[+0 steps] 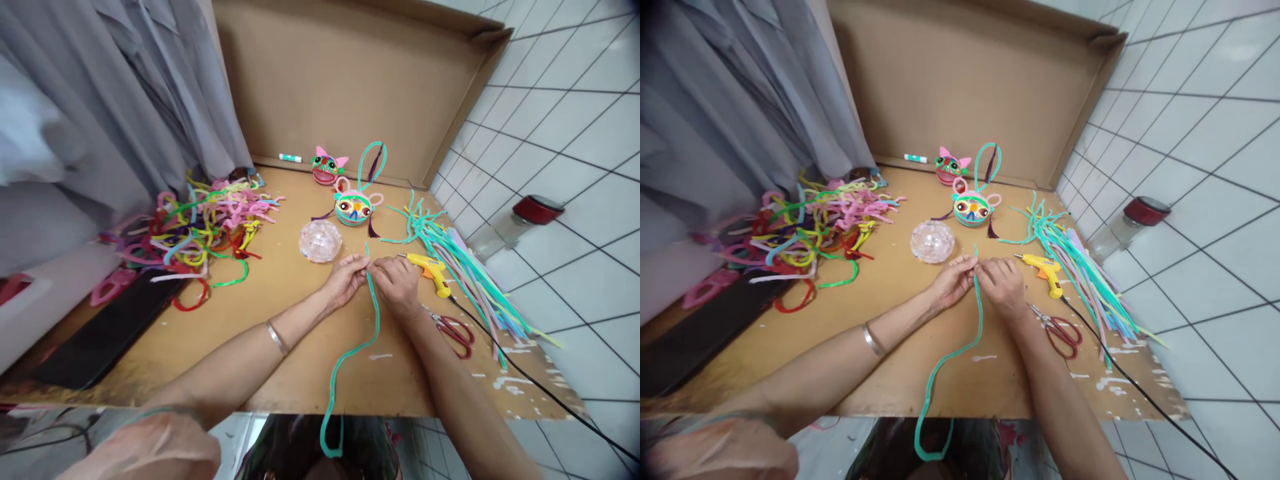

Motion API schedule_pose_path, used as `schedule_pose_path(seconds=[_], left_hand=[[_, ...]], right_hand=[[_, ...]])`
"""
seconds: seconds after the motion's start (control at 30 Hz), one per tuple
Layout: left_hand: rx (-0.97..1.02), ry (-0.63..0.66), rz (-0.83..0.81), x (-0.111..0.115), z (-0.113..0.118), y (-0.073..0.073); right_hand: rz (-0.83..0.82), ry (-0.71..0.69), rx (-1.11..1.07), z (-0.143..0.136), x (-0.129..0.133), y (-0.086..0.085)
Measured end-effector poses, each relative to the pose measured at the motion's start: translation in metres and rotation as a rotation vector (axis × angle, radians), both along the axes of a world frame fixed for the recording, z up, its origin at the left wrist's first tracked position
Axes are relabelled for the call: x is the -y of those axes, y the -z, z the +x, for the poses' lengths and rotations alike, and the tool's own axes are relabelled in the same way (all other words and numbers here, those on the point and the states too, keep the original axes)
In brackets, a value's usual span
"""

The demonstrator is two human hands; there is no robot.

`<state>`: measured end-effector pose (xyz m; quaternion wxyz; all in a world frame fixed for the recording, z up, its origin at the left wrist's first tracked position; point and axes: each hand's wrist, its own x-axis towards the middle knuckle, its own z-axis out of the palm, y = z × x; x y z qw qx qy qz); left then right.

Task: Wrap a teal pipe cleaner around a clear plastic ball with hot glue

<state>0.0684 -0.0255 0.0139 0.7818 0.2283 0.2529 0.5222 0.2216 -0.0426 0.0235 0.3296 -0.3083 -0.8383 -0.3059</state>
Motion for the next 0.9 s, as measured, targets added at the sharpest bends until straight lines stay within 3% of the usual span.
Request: schedule_pose_path(seconds=[0.17,0.3,0.47,0.53,0.6,0.67,0.73,0.9], left_hand=[[-0.017,-0.034,0.007,0.006,0.001,-0.007],[-0.098,-0.089,0.069,0.02,-0.003,-0.02],[-0.558,-0.57,0.474,0.031,-0.046,-0.032],[-0.639,-0.769,0.432,0.024,-0.073,-0.027],[-0.729,-0.851,0.302,0.012,-0.095,-0.017],[-0.827,-0.808,0.187,-0.001,-0.109,-0.005],[-0.9,-0.687,0.156,-0.01,-0.115,0.003],[-0.893,-0.584,0.136,-0.017,-0.111,0.001]], right_hand=[[-0.044,-0.016,0.019,-0.005,0.002,-0.001],[-0.016,-0.036,-0.177,-0.007,0.003,0.007],[-0.028,0.004,-0.8,-0.02,0.003,0.005],[-0.12,0.015,-1.07,-0.031,0.001,-0.004],[-0.269,0.025,-1.296,-0.048,-0.003,-0.017],[-0.416,-0.04,-1.428,-0.067,-0.01,-0.029],[-0.509,-0.126,-1.508,-0.086,-0.02,-0.039],[-0.606,-0.222,-1.465,-0.124,-0.051,-0.044]])
